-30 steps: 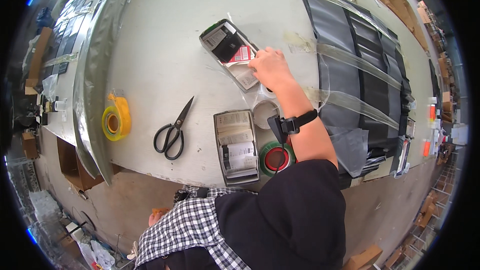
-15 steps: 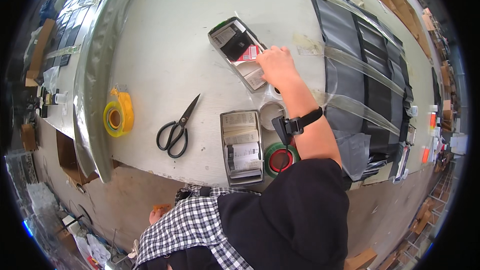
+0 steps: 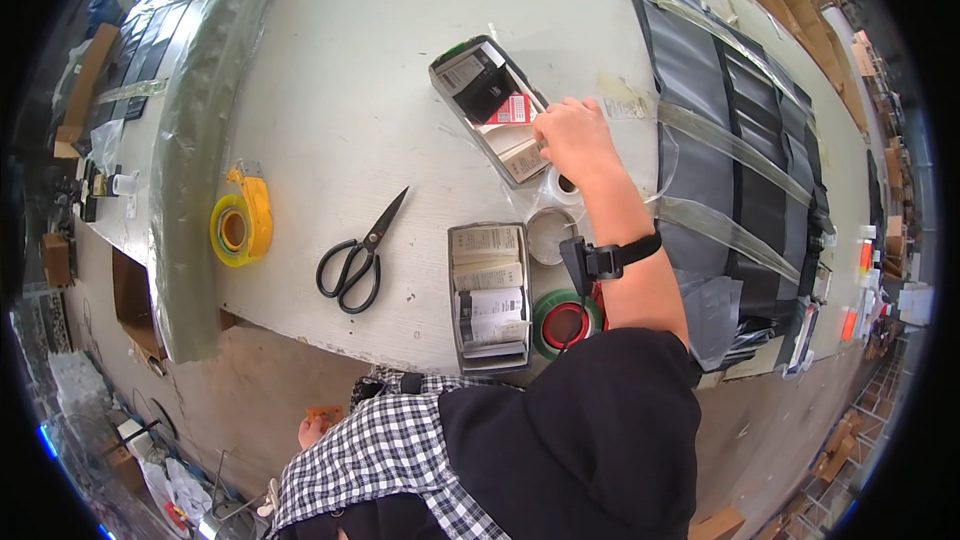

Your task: The recorder packages a long cylindrical fabric product in plastic film, cuts the film with scissors, and seals the ends with tape.

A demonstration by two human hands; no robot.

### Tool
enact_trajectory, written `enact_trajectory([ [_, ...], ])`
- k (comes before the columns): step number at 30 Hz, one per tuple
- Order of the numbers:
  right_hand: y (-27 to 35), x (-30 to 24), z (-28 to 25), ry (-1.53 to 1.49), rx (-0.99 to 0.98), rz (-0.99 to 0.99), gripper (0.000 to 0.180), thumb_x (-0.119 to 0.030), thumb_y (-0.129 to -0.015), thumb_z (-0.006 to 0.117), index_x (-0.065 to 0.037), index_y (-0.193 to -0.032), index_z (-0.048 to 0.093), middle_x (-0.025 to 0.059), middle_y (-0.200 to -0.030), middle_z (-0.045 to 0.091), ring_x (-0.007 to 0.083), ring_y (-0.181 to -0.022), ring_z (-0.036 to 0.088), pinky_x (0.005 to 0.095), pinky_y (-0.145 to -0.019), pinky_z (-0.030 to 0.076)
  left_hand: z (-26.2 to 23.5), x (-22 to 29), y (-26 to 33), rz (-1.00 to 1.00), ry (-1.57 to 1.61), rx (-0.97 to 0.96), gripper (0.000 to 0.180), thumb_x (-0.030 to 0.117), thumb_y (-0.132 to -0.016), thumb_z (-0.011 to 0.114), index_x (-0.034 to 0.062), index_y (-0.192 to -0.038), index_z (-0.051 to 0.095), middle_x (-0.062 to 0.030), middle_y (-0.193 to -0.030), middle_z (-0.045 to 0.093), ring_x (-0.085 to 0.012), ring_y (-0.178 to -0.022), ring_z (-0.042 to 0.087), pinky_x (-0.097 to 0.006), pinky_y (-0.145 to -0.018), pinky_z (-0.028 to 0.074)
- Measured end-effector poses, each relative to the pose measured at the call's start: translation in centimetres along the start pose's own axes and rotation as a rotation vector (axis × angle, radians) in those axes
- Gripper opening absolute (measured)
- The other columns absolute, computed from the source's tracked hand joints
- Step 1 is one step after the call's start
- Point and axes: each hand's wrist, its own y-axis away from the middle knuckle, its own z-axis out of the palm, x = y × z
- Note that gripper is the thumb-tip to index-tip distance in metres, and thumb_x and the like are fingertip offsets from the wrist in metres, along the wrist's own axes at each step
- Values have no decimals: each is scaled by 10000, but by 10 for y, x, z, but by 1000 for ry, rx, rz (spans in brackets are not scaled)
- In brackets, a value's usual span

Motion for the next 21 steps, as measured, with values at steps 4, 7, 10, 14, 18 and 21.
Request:
enact_trajectory([
  [4,1,-2,-4,-37,7,-1,178,-108,-632,755,-117,-784,661,29,-853,641,204,-909,567,357,-885,376,2,1,4,-6,25,2,170,66,-907,509,32,-1072,490,-86,-966,578,-166,-802,582,-274,-673,525],
  [7,2,3,-1,-28,-4,-18,176,-108,-641,748,-116,-795,663,24,-854,642,206,-893,565,360,-881,378,2,1,6,-2,24,18,165,66,-909,508,35,-1070,493,-82,-958,579,-160,-795,579,-271,-673,524],
  [10,2,4,-1,-6,-42,-21,185,-113,-660,739,-127,-834,676,16,-887,652,199,-902,563,355,-877,377,2,1,7,-7,2,27,165,66,-910,508,39,-1072,494,-77,-955,578,-157,-786,576,-271,-672,523],
  [14,5,2,2,-23,59,-14,232,-111,-664,740,-139,-889,689,12,-938,662,192,-941,556,346,-895,370,4,1,8,-11,0,17,170,57,-907,505,44,-1077,497,-76,-958,578,-155,-781,575,-270,-671,520],
  [18,-2,-2,0,-22,-15,-35,295,-98,-641,755,-148,-924,688,10,-965,649,191,-976,544,352,-918,360,3,0,8,-19,-6,17,176,55,-907,499,46,-1083,498,-75,-970,580,-159,-801,578,-275,-682,518],
  [21,-6,-5,2,-4,-45,-31,328,-85,-618,768,-153,-927,682,4,-973,629,190,-999,535,357,-927,352,5,2,11,-2,-21,7,180,61,-910,498,43,-1089,496,-79,-989,577,-165,-839,577,-285,-711,515],
])
